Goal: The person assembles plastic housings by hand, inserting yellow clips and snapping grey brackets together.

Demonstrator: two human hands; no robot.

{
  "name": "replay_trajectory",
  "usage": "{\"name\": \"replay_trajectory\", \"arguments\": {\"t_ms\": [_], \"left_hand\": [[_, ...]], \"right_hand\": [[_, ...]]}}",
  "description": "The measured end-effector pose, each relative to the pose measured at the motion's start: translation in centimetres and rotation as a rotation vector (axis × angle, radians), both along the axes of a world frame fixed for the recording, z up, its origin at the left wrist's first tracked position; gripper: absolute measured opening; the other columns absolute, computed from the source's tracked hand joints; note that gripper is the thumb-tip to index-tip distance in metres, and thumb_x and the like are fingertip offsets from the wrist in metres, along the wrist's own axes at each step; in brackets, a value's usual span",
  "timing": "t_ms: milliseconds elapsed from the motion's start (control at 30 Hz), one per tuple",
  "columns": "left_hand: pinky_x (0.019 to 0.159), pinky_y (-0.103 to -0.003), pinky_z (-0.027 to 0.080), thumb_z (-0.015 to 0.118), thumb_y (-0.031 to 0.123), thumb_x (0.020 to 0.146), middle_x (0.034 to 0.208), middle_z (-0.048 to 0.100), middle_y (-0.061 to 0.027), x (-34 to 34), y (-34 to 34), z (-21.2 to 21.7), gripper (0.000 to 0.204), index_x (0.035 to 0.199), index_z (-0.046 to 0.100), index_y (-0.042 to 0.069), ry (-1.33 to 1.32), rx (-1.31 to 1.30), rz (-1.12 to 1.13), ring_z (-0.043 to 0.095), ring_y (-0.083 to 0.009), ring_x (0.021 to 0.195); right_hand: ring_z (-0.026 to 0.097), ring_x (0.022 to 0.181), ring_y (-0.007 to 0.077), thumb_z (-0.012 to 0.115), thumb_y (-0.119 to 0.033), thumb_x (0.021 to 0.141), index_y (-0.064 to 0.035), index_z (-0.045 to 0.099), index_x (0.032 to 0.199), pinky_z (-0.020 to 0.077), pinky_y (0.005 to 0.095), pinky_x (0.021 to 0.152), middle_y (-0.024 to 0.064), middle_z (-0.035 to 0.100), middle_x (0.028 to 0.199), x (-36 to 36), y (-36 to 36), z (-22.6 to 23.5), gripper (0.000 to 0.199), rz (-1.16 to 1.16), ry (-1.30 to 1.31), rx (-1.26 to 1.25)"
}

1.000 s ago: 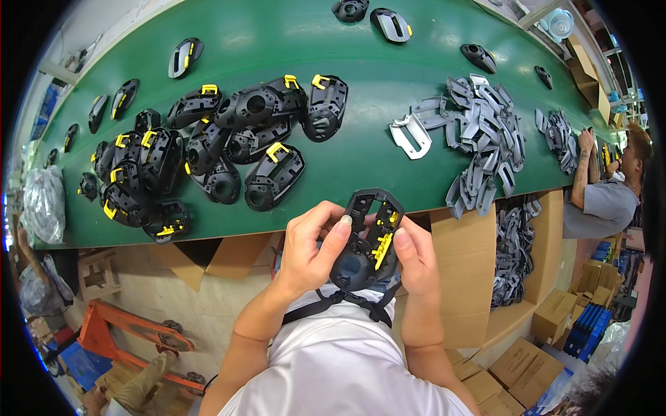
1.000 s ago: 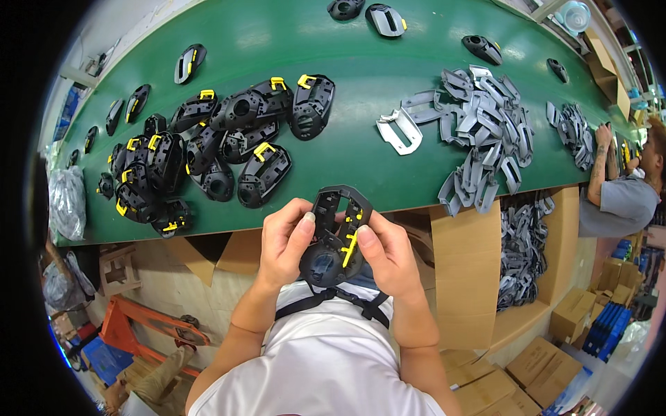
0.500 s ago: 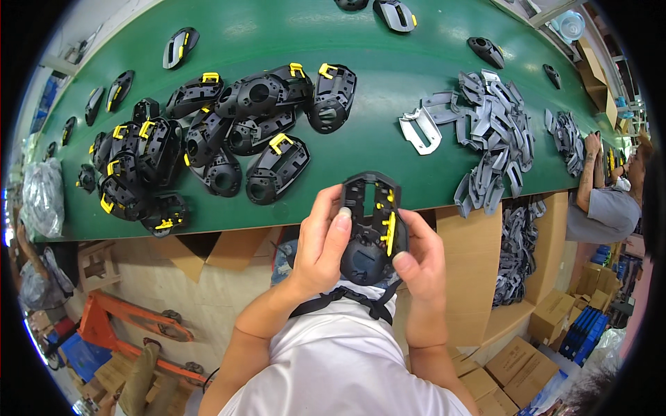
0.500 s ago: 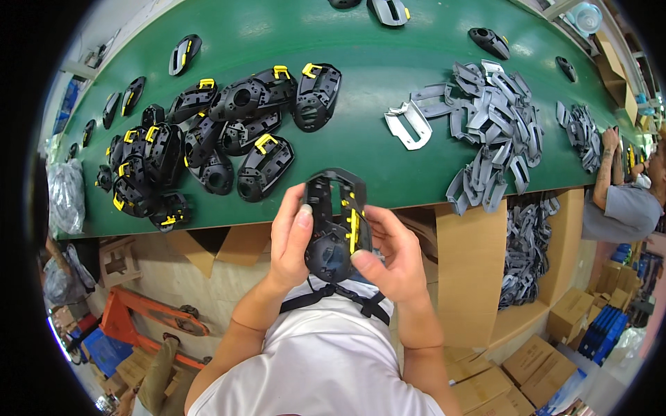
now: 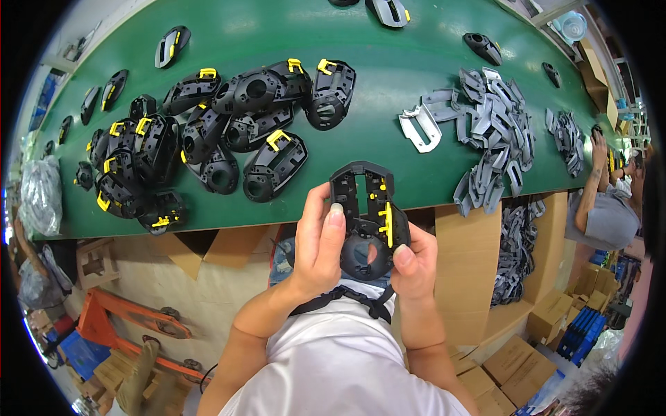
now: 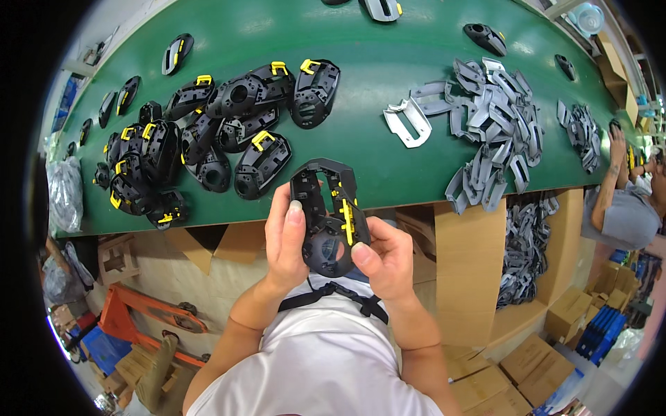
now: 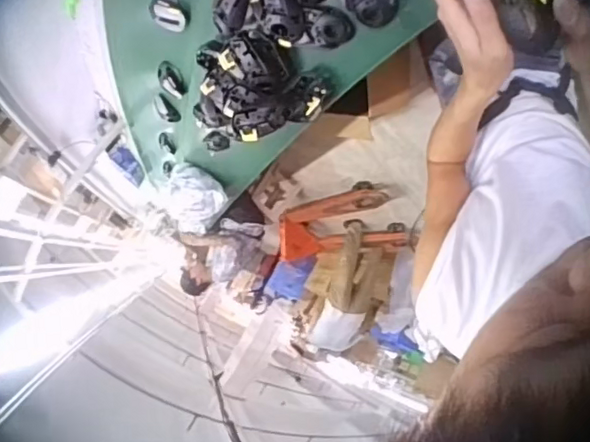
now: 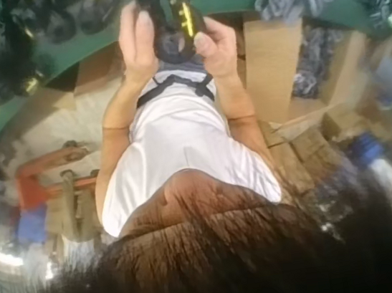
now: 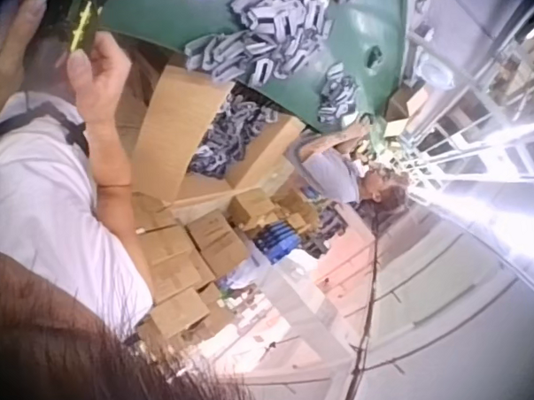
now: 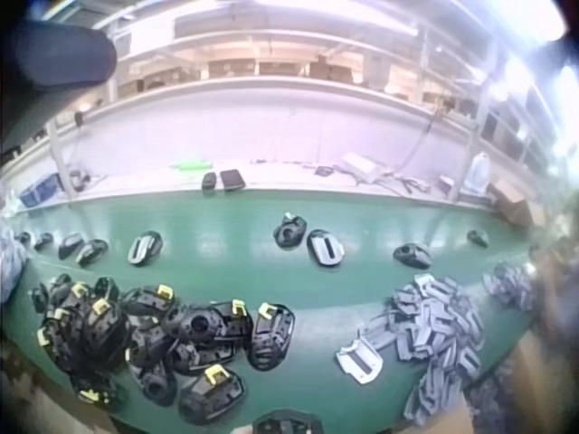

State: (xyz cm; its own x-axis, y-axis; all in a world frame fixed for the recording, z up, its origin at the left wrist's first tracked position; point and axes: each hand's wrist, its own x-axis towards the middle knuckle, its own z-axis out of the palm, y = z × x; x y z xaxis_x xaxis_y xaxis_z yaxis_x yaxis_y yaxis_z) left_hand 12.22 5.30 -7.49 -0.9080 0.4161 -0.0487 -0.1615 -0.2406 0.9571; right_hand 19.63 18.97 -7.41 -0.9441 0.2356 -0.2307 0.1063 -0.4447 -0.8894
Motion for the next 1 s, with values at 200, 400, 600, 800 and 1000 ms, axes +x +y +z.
{"name": "replay_trajectory", "arguments": {"t_ms": [200,400,600,800,1000], "left_hand": [[0.082,-0.027,0.043,0.040,0.019,0.096,0.106,0.056,-0.0121,0.6,0.5,-0.3,0.039,0.126,0.039,-0.006,0.007,0.000,0.008,0.053,-0.0140,0.092],[0.076,-0.025,0.049,0.065,0.012,0.082,0.102,0.059,-0.0075,-3.9,-2.8,0.5,0.050,0.125,0.043,-0.001,-0.103,-0.079,-0.429,0.057,-0.0092,0.089],[0.088,-0.026,0.044,0.070,0.004,0.078,0.104,0.059,-0.0065,-4.0,-1.9,1.2,0.048,0.119,0.047,-0.002,-0.229,0.055,-0.321,0.055,-0.0102,0.099],[0.086,-0.026,0.046,0.067,-0.001,0.081,0.103,0.059,-0.0058,0.5,0.4,-0.6,0.037,0.114,0.049,0.000,-0.145,0.160,0.023,0.057,-0.0109,0.096],[0.087,-0.027,0.045,0.067,0.004,0.083,0.104,0.059,-0.0059,0.8,1.0,-1.0,0.035,0.114,0.050,0.000,-0.290,0.177,0.061,0.057,-0.0115,0.096]], "right_hand": [[0.058,0.065,0.0103,0.068,-0.039,0.081,0.0079,0.061,0.090,0.0459,0.0221,0.059,0.0073,0.063,0.073,0.2,-0.9,-0.4,0.048,-0.145,0.073,0.080],[0.055,0.057,0.0086,0.069,-0.020,0.079,0.0044,0.064,0.079,0.0439,0.0223,0.053,0.0044,0.060,0.062,-0.5,3.8,1.6,0.025,0.158,-0.065,0.418],[0.055,0.056,0.0085,0.073,-0.017,0.076,0.0042,0.065,0.084,0.0448,0.0219,0.054,0.0037,0.061,0.063,-1.6,3.4,1.8,0.024,0.157,-0.043,0.317],[0.059,0.096,0.0227,0.063,-0.049,0.081,0.0054,0.054,0.120,0.0492,0.0314,0.083,0.0152,0.057,0.111,-1.0,2.1,0.9,0.067,0.109,0.196,0.365],[0.059,0.101,0.0229,0.055,-0.046,0.088,0.0067,0.051,0.124,0.0472,0.0308,0.083,0.0178,0.058,0.116,-0.2,1.9,1.5,0.064,0.064,0.175,0.570]]}}
